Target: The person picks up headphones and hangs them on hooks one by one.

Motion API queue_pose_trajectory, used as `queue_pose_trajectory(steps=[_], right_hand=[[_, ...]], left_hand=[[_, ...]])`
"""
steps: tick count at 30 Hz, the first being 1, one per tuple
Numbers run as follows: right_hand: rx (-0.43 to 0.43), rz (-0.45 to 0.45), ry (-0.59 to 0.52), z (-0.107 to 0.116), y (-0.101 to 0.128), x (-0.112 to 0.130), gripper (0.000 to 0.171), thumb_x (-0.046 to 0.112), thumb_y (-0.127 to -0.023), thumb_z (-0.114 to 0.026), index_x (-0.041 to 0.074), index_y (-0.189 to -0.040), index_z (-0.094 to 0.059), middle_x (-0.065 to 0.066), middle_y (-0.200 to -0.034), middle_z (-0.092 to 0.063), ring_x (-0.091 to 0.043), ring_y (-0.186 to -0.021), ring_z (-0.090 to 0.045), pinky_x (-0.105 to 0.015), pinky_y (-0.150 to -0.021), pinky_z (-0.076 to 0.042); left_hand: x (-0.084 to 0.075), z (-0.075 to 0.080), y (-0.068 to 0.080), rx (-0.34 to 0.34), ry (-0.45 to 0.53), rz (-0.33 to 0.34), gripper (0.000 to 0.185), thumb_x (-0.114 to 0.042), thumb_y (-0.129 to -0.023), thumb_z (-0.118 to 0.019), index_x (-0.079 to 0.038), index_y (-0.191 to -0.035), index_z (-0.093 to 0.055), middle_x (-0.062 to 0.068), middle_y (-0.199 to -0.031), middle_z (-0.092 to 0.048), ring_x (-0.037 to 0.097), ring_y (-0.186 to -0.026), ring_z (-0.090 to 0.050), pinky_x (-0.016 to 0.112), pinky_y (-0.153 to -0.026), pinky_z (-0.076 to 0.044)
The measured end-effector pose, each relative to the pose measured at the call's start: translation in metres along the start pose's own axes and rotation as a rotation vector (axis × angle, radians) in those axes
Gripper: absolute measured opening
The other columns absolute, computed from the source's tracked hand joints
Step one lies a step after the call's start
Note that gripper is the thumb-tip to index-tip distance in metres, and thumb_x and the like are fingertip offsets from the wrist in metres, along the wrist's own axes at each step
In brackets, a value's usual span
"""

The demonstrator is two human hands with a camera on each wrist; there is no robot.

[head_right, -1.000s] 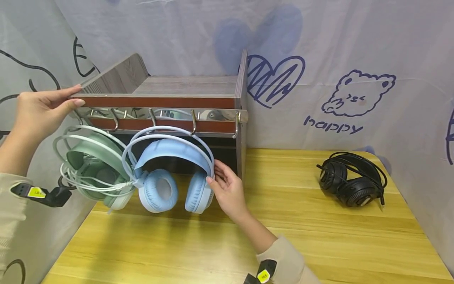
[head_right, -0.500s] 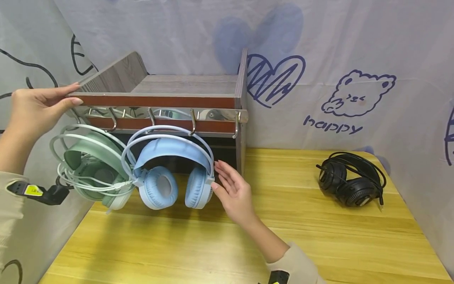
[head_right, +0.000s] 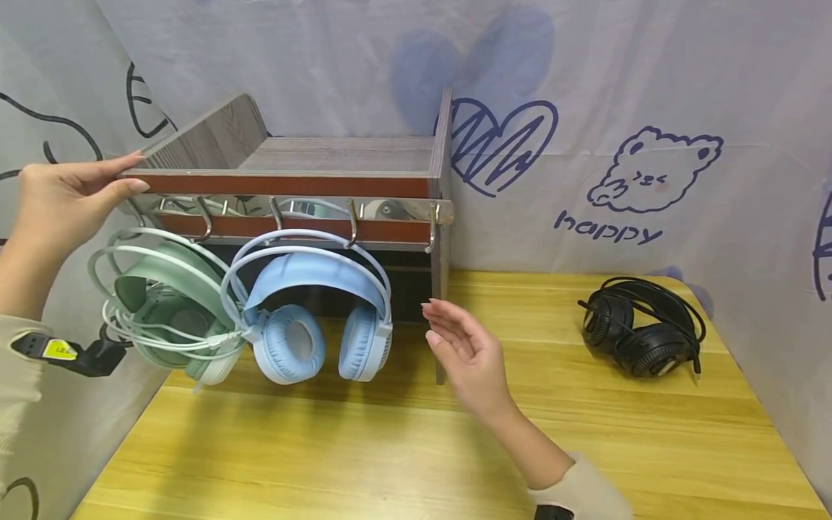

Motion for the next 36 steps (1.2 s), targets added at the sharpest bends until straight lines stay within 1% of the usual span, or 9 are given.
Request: queue_pose_trajectory(steps=[8, 10, 14, 17, 21, 25, 29, 33, 36], right_hand=[[-0.034, -0.007, 0.027, 0.031, 0.004, 0.0, 0.031, -0.016, -0.087, -0.048, -0.021, -0.117, -0.047, 0.001, -0.113, -0.066, -0.008, -0.106, -0.061, -0.02, -0.089, -0.048], [-0.034, -0.013, 0.035, 0.037, 0.006, -0.001, 0.031, -0.015, -0.087, -0.048, -0.017, -0.118, -0.05, 0.001, -0.113, -0.066, -0.008, -0.107, -0.061, -0.02, -0.089, -0.048], [-0.043, -0.024, 0.028, 0.049, 0.01, -0.003, 0.035, -0.015, -0.088, -0.047, -0.004, -0.12, -0.055, -0.001, -0.114, -0.066, -0.009, -0.106, -0.062, -0.019, -0.088, -0.048], [-0.055, -0.039, 0.04, 0.057, 0.011, -0.004, 0.036, -0.015, -0.088, -0.048, 0.0, -0.12, -0.056, -0.001, -0.113, -0.066, -0.009, -0.105, -0.062, -0.019, -0.088, -0.049], [-0.075, -0.047, 0.057, 0.07, 0.011, -0.005, 0.035, -0.014, -0.088, -0.049, -0.003, -0.12, -0.056, -0.002, -0.112, -0.066, -0.009, -0.104, -0.062, -0.019, -0.087, -0.049], [-0.097, -0.054, 0.063, 0.087, 0.013, -0.006, 0.034, -0.014, -0.088, -0.048, -0.003, -0.12, -0.056, -0.001, -0.111, -0.067, -0.009, -0.103, -0.063, -0.017, -0.085, -0.049], [-0.129, -0.086, 0.115, 0.108, 0.017, -0.006, 0.031, -0.008, -0.09, -0.051, -0.003, -0.12, -0.056, 0.0, -0.11, -0.067, -0.008, -0.1, -0.064, -0.015, -0.083, -0.05], [-0.179, -0.144, 0.154, 0.128, 0.019, -0.006, 0.03, -0.003, -0.09, -0.055, -0.004, -0.12, -0.056, 0.001, -0.109, -0.068, -0.007, -0.098, -0.064, -0.014, -0.082, -0.05], [-0.191, -0.175, 0.138, 0.141, 0.02, -0.006, 0.03, -0.003, -0.09, -0.054, -0.004, -0.121, -0.055, 0.003, -0.108, -0.068, -0.005, -0.097, -0.064, -0.014, -0.081, -0.05]], left_hand=[[-0.001, 0.002, -0.001, 0.007, -0.005, 0.013, 0.035, -0.02, -0.08, -0.072, -0.003, -0.11, -0.066, -0.049, -0.086, -0.051, -0.026, -0.067, -0.05, 0.0, -0.053, -0.034], [-0.001, 0.002, -0.001, 0.013, -0.018, 0.019, 0.036, -0.021, -0.08, -0.072, -0.003, -0.111, -0.066, -0.049, -0.085, -0.05, -0.026, -0.066, -0.05, 0.001, -0.052, -0.033], [0.0, 0.001, -0.002, 0.024, -0.038, 0.025, 0.037, -0.023, -0.08, -0.072, -0.005, -0.112, -0.066, -0.049, -0.087, -0.05, -0.026, -0.066, -0.049, 0.001, -0.051, -0.033], [0.0, 0.0, -0.002, 0.026, -0.023, 0.023, 0.037, -0.023, -0.08, -0.072, -0.004, -0.111, -0.066, -0.048, -0.087, -0.05, -0.027, -0.067, -0.05, 0.0, -0.053, -0.034], [0.001, 0.0, -0.001, 0.022, -0.005, 0.025, 0.036, -0.022, -0.08, -0.072, -0.004, -0.111, -0.066, -0.049, -0.085, -0.05, -0.028, -0.068, -0.05, -0.001, -0.054, -0.035], [0.001, 0.0, 0.001, 0.013, -0.005, 0.007, 0.036, -0.021, -0.08, -0.072, -0.002, -0.11, -0.066, -0.05, -0.084, -0.049, -0.028, -0.069, -0.049, -0.002, -0.056, -0.036], [-0.001, 0.0, 0.001, 0.009, 0.003, -0.019, 0.035, -0.019, -0.081, -0.072, 0.001, -0.109, -0.065, -0.05, -0.084, -0.049, -0.029, -0.069, -0.049, -0.003, -0.057, -0.036], [-0.001, 0.0, 0.001, 0.013, 0.013, -0.006, 0.036, -0.019, -0.081, -0.072, 0.001, -0.109, -0.065, -0.049, -0.085, -0.05, -0.028, -0.069, -0.05, -0.002, -0.056, -0.036], [0.0, 0.0, 0.001, 0.02, 0.015, 0.013, 0.036, -0.019, -0.081, -0.072, -0.001, -0.111, -0.065, -0.049, -0.084, -0.051, -0.027, -0.068, -0.051, -0.002, -0.055, -0.036]])
Point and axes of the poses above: each hand's wrist, its own y-axis away from the middle knuckle, its own z-axis out of the back of the hand, x = y × z, the point moved 6 cm from there along -y, towards the middle knuckle
